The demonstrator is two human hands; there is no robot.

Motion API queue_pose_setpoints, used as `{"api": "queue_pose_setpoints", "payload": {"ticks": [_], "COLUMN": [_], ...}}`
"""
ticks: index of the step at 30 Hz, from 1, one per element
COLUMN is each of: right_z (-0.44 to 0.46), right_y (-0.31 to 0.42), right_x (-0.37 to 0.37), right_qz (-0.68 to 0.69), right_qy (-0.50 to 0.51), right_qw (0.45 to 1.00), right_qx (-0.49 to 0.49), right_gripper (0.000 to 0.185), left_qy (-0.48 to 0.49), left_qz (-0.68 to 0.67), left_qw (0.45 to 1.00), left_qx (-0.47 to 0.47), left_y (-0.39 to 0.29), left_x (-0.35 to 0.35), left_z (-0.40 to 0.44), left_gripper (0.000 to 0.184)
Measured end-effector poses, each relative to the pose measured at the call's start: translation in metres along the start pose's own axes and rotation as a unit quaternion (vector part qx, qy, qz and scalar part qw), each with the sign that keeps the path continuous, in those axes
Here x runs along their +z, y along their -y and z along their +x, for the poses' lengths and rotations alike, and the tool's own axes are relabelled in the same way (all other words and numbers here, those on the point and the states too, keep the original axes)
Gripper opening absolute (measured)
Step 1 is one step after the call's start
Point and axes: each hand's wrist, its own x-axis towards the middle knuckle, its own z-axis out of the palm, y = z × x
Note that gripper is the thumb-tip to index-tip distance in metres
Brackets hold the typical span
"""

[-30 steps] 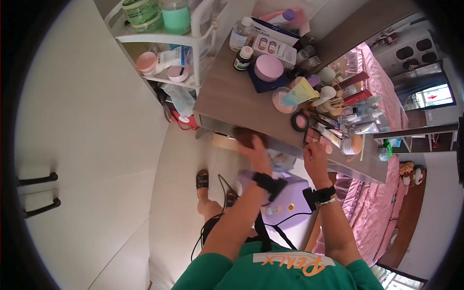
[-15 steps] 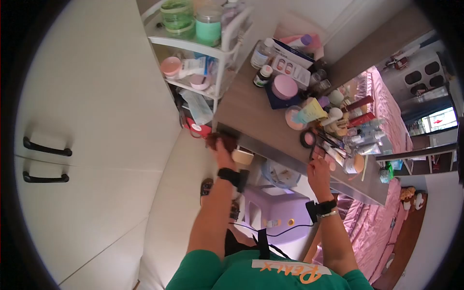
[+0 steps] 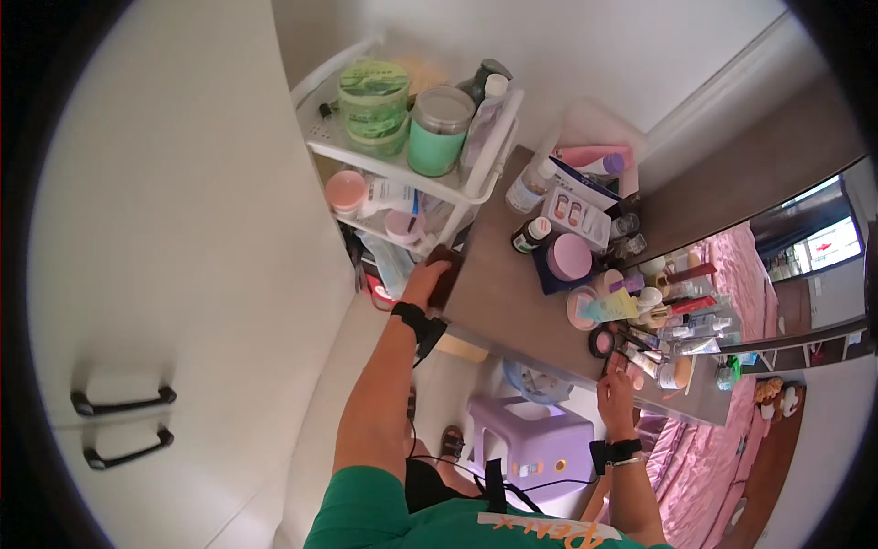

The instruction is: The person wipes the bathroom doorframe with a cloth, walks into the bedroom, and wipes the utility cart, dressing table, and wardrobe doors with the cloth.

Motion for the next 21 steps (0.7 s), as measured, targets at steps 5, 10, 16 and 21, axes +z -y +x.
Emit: {"api": "queue_pose_setpoints", "payload": {"ticks": [5,10,16,21], "right_z": [-0.002,-0.003,-0.001,-0.001], "right_y": [0.003,-0.001,-0.001,0.003], "right_x": [0.0,0.002,0.006,0.007], "right_qz": [-0.012,-0.025,-0.076,-0.048], "right_qy": [-0.009,0.001,0.023,-0.045], "right_qw": [1.0,0.999,0.997,0.998], "right_qx": [0.01,0.024,0.015,0.006], "right_gripper": [0.006,0.004,0.053,0.027], "left_qy": [0.11,0.087,0.116,0.164], "left_qz": [-0.121,-0.009,-0.062,-0.115], "left_qw": [0.984,0.996,0.99,0.979], "left_qx": [0.064,0.032,-0.043,-0.023], "left_y": [-0.013,0.041,0.044,-0.044], "left_x": [0.005,-0.04,-0.056,-0.033], "left_z": [-0.014,-0.036,-0.063,-0.112], "left_gripper": [0.046,0.046,0.037,0.041]}}
